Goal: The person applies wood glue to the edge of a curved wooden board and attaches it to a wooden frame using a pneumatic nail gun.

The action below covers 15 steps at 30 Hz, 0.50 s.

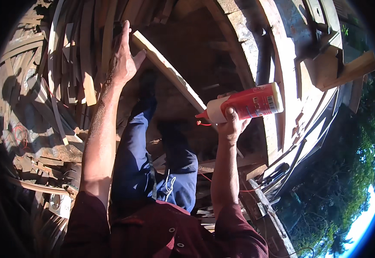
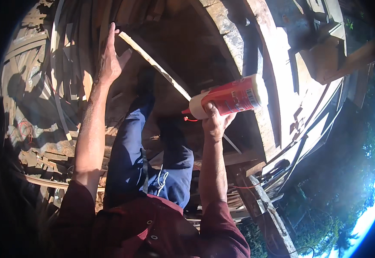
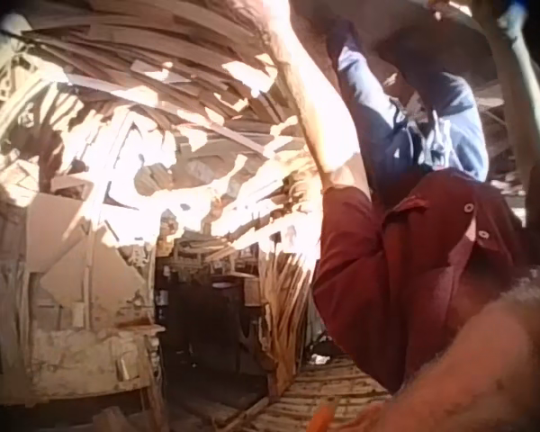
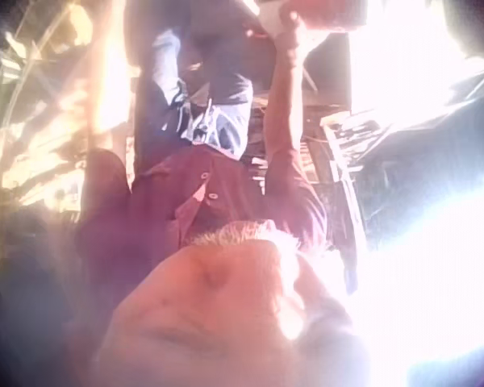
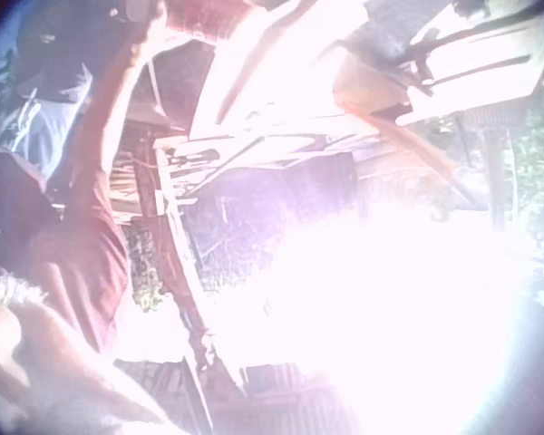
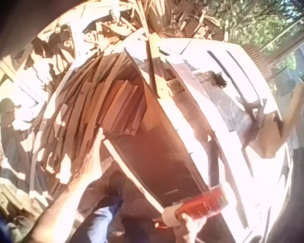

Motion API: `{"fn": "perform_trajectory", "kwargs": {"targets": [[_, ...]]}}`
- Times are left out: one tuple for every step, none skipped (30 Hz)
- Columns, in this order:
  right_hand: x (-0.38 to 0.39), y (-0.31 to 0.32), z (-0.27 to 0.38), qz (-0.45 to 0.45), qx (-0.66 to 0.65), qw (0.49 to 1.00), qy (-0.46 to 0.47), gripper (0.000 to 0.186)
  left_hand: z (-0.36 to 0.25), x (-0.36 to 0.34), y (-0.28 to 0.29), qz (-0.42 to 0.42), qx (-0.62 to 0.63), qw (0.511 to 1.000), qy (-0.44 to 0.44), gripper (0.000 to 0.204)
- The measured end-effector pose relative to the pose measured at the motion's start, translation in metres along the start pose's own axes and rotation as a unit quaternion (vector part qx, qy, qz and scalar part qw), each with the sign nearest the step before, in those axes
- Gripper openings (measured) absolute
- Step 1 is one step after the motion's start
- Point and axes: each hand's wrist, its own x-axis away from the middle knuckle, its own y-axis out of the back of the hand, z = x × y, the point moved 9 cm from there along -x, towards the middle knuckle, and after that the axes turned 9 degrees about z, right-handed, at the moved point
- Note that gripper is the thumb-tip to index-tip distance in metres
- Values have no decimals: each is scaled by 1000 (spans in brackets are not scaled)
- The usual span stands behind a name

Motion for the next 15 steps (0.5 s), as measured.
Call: {"fn": "perform_trajectory", "kwargs": {"targets": [[21, 22, 12, -28, 6, 1000, 12, 64, -27, -6, 5, 9, -116, 993, -21, 95], [46, 49, 19, -86, -19, 996, 10, 65, -57, -9, 11, 8, -233, 971, -45, 99], [73, 77, 24, -147, -43, 988, 13, 66, -84, -5, -9, 85, -305, 943, -98, 99], [102, 105, 31, -198, -61, 978, 31, 67, -105, 6, -34, 158, -376, 900, -152, 100], [135, 131, 36, -242, -52, 968, 39, 65, -118, 19, -58, 208, -391, 870, -215, 91], [161, 164, 41, -284, -39, 957, 52, 64, -114, 32, -80, 228, -414, 837, -275, 78], [183, 194, 51, -311, -29, 947, 73, 64, -114, 37, -88, 275, -423, 820, -271, 69], [219, 222, 56, -357, -2, 932, 59, 59, -123, 41, -89, 300, -428, 810, -267, 55], [253, 245, 60, -397, 18, 917, 39, 55, -119, 45, -82, 310, -427, 802, -279, 44], [284, 273, 62, -420, 19, 906, 49, 55, -103, 47, -81, 336, -439, 789, -266, 31], [312, 307, 65, -459, 52, 885, 63, 53, -101, 46, -77, 319, -424, 805, -264, 26], [349, 334, 64, -504, 86, 857, 66, 51, -107, 46, -84, 327, -431, 797, -269, 25], [376, 359, 60, -524, 92, 844, 67, 48, -112, 46, -89, 335, -439, 787, -274, 24], [398, 381, 53, -539, 87, 835, 66, 48, -119, 47, -97, 345, -445, 777, -281, 23], [420, 402, 45, -560, 68, 822, 76, 48, -122, 46, -104, 341, -447, 775, -288, 24]]}}
